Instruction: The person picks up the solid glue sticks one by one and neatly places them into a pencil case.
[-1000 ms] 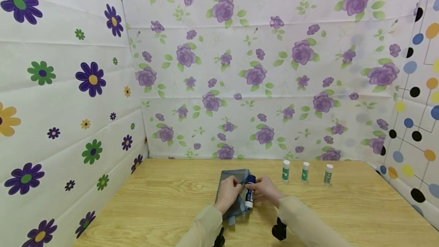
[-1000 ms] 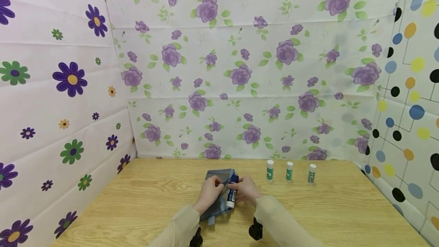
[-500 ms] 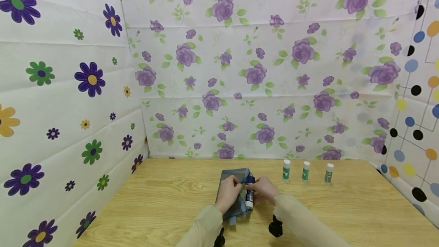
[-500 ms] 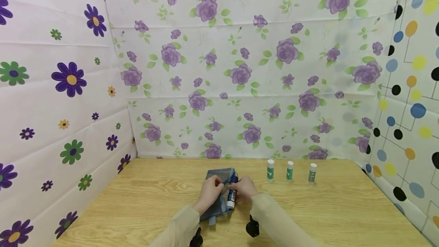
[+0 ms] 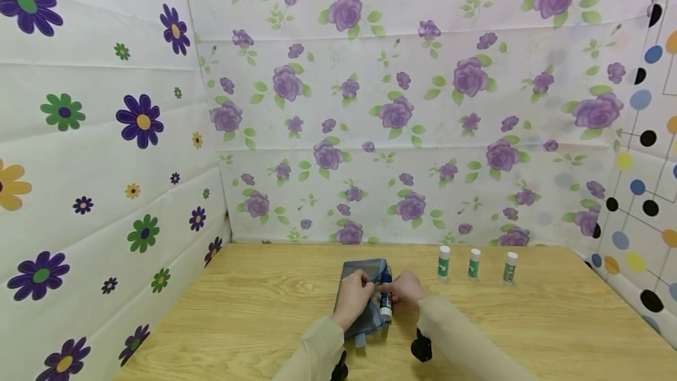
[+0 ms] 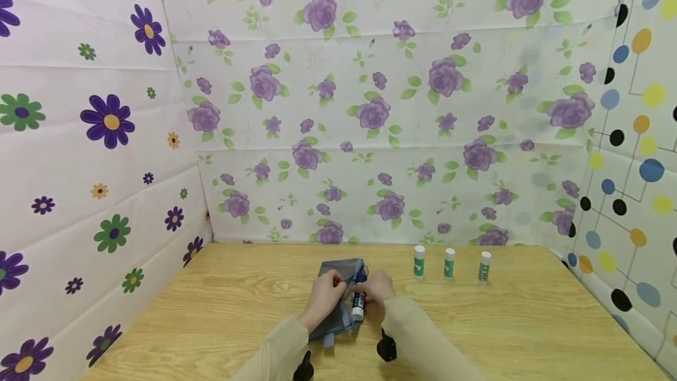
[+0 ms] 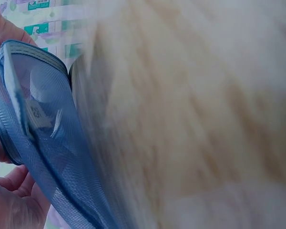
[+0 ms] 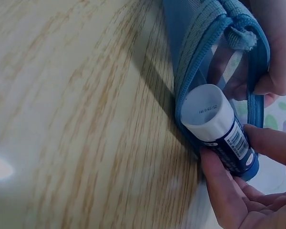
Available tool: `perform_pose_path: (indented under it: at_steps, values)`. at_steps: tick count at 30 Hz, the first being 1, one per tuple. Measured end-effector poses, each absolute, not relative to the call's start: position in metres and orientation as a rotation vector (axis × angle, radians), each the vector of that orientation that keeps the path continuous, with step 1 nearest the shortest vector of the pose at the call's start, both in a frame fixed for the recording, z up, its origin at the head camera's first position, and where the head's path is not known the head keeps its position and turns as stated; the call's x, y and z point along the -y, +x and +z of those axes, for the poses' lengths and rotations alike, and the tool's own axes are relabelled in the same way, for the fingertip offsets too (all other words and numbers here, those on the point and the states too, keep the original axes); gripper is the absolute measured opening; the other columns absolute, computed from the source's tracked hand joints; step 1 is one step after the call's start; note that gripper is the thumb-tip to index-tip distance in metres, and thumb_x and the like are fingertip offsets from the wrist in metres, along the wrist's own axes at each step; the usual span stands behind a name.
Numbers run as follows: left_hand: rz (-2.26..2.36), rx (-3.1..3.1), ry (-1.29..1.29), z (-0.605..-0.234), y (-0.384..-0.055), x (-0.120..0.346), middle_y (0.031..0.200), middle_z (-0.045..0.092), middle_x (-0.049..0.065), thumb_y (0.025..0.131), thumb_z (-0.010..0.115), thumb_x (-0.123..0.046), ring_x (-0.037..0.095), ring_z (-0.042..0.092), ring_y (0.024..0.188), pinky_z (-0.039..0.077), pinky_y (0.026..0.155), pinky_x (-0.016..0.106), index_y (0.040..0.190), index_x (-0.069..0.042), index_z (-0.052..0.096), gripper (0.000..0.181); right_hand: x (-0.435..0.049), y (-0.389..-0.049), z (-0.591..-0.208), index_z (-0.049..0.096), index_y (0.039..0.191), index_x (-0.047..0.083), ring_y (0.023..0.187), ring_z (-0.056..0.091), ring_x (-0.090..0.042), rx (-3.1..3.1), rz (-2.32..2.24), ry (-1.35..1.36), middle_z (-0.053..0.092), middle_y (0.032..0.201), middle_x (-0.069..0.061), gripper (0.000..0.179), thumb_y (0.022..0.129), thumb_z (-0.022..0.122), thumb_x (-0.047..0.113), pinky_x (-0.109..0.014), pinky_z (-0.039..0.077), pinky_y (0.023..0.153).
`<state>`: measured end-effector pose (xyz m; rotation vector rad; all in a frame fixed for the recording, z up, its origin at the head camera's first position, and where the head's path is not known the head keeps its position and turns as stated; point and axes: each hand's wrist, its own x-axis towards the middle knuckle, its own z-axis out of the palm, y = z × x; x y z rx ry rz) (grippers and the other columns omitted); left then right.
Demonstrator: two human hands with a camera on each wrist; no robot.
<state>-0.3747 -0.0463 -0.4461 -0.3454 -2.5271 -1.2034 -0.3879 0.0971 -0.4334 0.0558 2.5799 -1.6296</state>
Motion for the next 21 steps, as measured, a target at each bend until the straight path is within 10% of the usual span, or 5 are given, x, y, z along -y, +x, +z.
perform_pose_path:
  at_steps: [21]
  values:
    - [-1.19, 2.545, -0.345, -0.4435, -0.3732, 0.0449, 0.065, 0.047, -0.003, 0.083, 0.057, -0.005, 0.011, 0.042, 0.055, 0.036, 0.05, 0.026, 0.077, -0.008, 0.054, 0.007, -0.0946, -0.3967, -0.4364, 0.056, 0.074, -0.006, 0.055, 0.059, -0.024, -2.659, -1.547, 0.038, 0.056, 0.067, -0.014, 0.023, 0.074, 0.073, 0.01, -0.036, 0.05, 0.053]
